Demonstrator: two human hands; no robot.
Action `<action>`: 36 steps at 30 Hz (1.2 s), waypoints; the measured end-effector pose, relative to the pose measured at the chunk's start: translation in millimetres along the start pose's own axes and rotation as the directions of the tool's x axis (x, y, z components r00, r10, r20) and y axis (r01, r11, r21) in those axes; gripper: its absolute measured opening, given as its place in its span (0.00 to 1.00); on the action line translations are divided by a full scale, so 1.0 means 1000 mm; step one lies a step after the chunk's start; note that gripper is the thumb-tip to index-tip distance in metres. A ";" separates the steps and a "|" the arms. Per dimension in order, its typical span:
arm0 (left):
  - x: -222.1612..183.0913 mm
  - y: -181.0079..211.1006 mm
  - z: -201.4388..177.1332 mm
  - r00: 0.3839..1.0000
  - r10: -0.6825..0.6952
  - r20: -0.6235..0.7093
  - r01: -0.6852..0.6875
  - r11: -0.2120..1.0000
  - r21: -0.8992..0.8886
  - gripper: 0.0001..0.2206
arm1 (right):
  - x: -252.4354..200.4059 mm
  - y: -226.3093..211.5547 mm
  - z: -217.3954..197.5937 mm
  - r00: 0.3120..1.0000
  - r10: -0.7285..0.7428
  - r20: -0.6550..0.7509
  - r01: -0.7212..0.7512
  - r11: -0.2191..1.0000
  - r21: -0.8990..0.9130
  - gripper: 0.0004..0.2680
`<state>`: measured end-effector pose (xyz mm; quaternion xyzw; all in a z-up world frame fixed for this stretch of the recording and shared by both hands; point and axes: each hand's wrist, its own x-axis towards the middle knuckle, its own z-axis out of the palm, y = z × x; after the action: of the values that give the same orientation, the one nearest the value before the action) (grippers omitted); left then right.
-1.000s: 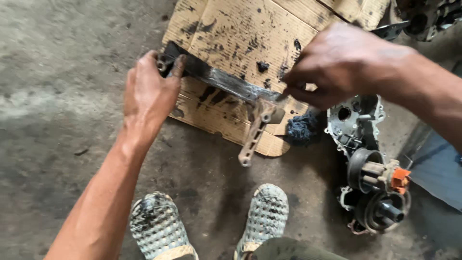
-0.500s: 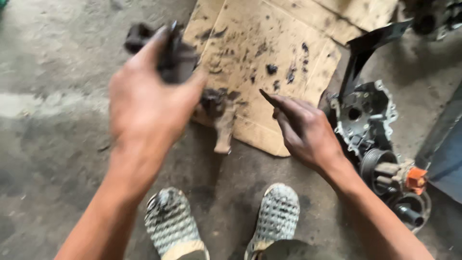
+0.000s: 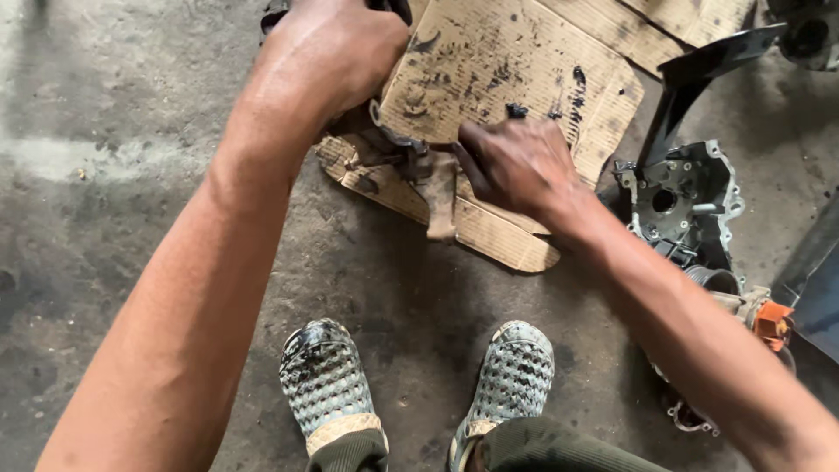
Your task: The person cleans various metal engine parts and assembles components by hand on a piece of cardboard on the floor.
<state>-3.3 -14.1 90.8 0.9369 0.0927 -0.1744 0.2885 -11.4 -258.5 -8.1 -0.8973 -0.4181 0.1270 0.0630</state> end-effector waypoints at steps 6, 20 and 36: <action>-0.010 -0.011 0.013 0.984 -0.025 -0.174 -0.013 0.977 -0.214 0.19 | 0.023 0.010 -0.007 0.912 0.073 0.403 -0.085 0.996 0.011 0.08; -0.023 -0.011 0.036 0.888 -0.266 -0.375 0.015 0.832 -0.555 0.15 | -0.001 0.000 -0.048 0.971 0.210 0.116 -0.208 0.978 -0.025 0.09; -0.106 0.006 0.044 0.768 0.590 -0.249 -0.513 0.799 0.312 0.23 | -0.024 -0.029 -0.010 0.892 0.439 -0.107 -0.419 0.892 0.168 0.07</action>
<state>-111.5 -52.4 100.1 0.9641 -0.1614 0.0706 0.1987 -44.8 -258.3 12.4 -0.9675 -0.1939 0.1028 0.1258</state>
